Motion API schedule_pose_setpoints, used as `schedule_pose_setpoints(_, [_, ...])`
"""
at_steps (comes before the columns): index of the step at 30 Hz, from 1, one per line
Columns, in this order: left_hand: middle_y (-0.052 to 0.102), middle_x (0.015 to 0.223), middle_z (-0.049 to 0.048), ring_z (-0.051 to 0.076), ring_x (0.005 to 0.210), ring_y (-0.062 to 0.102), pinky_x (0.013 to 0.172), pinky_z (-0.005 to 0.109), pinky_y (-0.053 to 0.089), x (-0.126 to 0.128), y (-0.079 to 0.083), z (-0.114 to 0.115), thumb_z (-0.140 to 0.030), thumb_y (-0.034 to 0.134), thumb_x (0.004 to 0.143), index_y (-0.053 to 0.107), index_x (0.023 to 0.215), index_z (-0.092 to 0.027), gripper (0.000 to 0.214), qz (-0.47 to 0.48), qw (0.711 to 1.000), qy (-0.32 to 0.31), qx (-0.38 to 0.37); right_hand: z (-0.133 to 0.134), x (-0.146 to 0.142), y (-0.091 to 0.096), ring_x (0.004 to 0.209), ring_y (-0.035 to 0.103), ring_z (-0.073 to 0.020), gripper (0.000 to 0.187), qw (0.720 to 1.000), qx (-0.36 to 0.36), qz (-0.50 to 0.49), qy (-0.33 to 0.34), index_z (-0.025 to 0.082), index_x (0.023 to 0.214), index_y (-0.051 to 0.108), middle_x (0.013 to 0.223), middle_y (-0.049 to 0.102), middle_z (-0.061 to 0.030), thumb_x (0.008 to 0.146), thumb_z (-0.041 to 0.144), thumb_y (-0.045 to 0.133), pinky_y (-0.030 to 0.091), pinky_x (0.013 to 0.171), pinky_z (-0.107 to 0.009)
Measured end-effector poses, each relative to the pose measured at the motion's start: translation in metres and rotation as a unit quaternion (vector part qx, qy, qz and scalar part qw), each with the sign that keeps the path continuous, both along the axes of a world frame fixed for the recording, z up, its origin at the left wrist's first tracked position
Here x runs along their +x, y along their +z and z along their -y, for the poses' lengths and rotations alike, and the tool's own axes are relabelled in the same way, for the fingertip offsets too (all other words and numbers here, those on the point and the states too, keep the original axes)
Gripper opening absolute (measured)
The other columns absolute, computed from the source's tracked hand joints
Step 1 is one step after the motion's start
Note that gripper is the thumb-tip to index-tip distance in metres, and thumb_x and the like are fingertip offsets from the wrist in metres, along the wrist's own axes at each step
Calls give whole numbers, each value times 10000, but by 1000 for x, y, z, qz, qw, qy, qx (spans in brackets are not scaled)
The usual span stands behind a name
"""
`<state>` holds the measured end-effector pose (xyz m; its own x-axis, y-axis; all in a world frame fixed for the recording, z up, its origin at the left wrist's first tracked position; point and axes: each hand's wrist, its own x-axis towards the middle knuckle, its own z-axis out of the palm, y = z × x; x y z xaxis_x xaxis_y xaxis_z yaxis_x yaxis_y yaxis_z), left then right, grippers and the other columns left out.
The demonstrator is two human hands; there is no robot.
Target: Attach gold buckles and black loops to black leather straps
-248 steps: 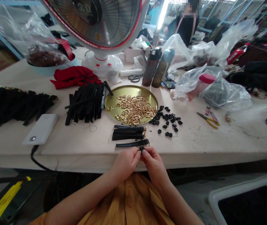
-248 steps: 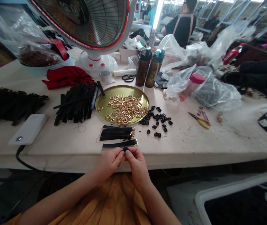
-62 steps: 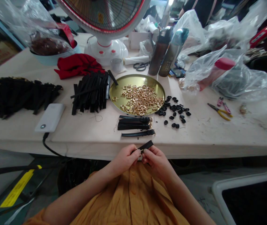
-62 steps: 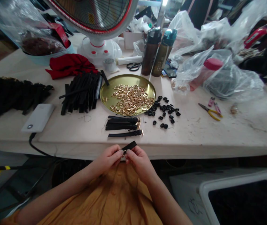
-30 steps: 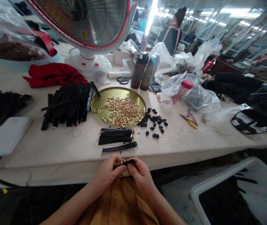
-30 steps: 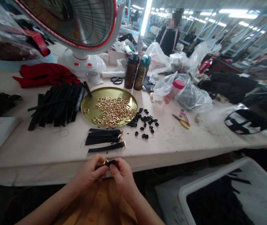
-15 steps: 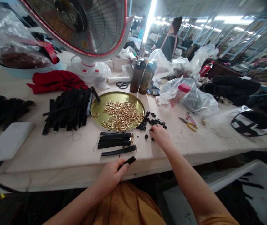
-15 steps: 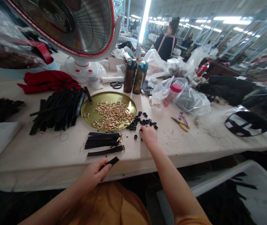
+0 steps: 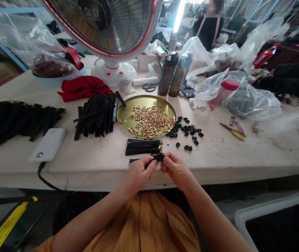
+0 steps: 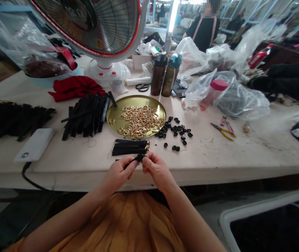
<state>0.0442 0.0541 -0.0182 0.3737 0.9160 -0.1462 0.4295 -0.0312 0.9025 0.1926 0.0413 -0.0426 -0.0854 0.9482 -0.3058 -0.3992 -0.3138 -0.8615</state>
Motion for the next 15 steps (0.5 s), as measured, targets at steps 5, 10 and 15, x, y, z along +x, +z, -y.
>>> schedule_pose_setpoints(5, [494,558,-34,102,543,461,509,193,315,-8,-3,4,-378,376,839,589,824,-168,299,-45,999,-1,21,6,-8,-6,553,472,-90,267,999,-10,-21,-49,194,696,542,606,525,35,689,447,624,403,560,-227])
schedule_pose_setpoints(10, [566,650,-14,120,601,493,544,198,324,-12,-6,7,-359,372,836,606,820,-185,292,-92,994,-33,38,13,-12,-14,600,495,-114,236,992,29,75,-94,192,737,568,620,543,23,722,426,599,417,628,-261])
schedule_pose_setpoints(15, [591,686,-10,134,632,515,555,199,326,-18,-7,7,-357,363,836,610,834,-204,291,-117,990,-70,33,14,-7,-17,594,502,-109,216,989,39,128,-69,189,737,568,631,552,29,714,398,617,401,631,-253])
